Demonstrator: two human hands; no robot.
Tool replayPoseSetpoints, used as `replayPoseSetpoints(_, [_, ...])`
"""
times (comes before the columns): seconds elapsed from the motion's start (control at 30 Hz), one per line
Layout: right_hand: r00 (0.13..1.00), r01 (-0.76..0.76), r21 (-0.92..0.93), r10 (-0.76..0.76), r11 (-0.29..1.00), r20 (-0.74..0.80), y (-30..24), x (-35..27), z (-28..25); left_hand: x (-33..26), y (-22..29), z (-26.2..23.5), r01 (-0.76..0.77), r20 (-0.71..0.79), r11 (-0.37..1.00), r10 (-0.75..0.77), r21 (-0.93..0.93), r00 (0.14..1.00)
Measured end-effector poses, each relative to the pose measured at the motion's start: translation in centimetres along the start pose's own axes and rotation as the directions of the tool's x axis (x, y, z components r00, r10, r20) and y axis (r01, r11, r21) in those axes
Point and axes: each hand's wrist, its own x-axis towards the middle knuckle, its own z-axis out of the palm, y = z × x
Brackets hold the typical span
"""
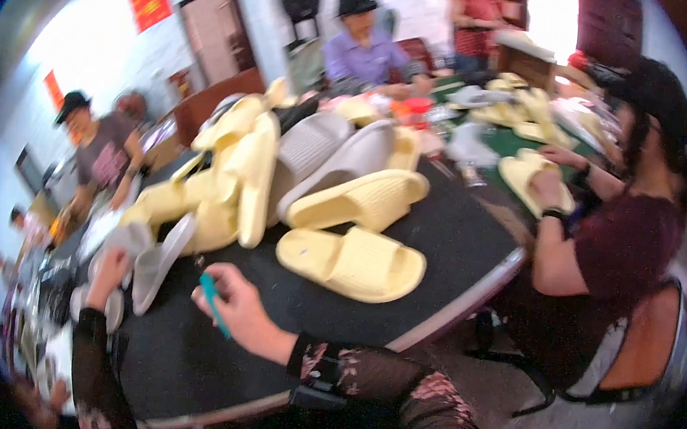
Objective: The recorder uses scissors to trim excess material from the edges of various sliders/sandals.
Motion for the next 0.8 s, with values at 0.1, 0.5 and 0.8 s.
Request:
replayPoseSetpoints(0.1, [0.998,-0.058,-0.054,0.059,0.997,0.006,1.4,0.2,-0.6,0.3,0.0,0.7,0.021,0.08,1.0,-0.021,0.007,0.997])
replayPoseSetpoints(0.5, [0.997,-0.083,-0.145,0.081,0.986,-0.015,2.8,0.7,-0.5,-0.8,3.0,-1.5,0.228,0.26,0.88,-0.125,-0.417,0.957])
replayPoseSetpoints(0.8, [0.999,0.024,-0.123,-0.028,0.992,-0.026,2.8,0.5,-0.6,-2.4,14.9,-5.1,0.188,0.406,0.712,0.147,-0.676,0.902])
